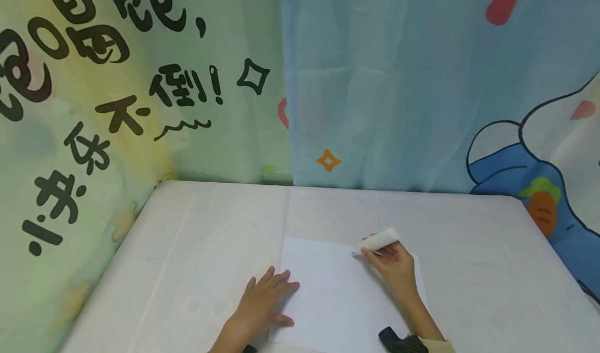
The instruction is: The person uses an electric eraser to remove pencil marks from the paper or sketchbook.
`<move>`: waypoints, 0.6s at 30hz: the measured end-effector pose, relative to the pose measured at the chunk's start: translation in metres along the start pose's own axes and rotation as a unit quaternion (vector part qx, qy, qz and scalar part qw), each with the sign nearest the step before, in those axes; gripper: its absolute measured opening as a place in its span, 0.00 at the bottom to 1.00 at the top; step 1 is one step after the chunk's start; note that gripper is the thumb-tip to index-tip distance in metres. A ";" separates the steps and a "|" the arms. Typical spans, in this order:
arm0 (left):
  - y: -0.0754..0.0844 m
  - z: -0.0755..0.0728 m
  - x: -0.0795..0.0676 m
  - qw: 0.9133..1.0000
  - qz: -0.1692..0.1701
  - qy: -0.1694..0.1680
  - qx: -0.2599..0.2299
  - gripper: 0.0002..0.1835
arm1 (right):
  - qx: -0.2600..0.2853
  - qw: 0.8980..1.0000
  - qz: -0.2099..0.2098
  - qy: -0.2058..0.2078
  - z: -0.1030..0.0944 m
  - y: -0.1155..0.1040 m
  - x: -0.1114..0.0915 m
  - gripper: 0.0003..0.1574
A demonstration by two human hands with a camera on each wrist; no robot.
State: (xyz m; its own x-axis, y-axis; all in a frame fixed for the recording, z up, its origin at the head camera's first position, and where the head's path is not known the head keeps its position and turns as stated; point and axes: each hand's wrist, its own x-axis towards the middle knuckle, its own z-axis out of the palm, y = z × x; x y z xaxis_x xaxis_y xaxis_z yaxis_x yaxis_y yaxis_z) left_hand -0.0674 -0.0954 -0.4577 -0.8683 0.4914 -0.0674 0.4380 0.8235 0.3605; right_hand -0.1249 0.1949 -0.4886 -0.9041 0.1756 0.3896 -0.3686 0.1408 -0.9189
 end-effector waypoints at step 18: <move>-0.009 0.007 0.003 1.000 0.010 0.009 -0.003 0.38 | -0.014 0.998 0.051 0.027 0.029 -0.002 0.010 0.21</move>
State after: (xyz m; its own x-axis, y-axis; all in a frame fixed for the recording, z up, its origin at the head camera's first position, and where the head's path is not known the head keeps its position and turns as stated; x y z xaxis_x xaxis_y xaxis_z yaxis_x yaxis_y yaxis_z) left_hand -0.0725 -0.0991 -0.4678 -0.8630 0.5034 -0.0437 0.4545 0.8111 0.3682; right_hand -0.1396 0.1687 -0.4849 -0.9237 0.2423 0.2966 -0.2675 0.1461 -0.9524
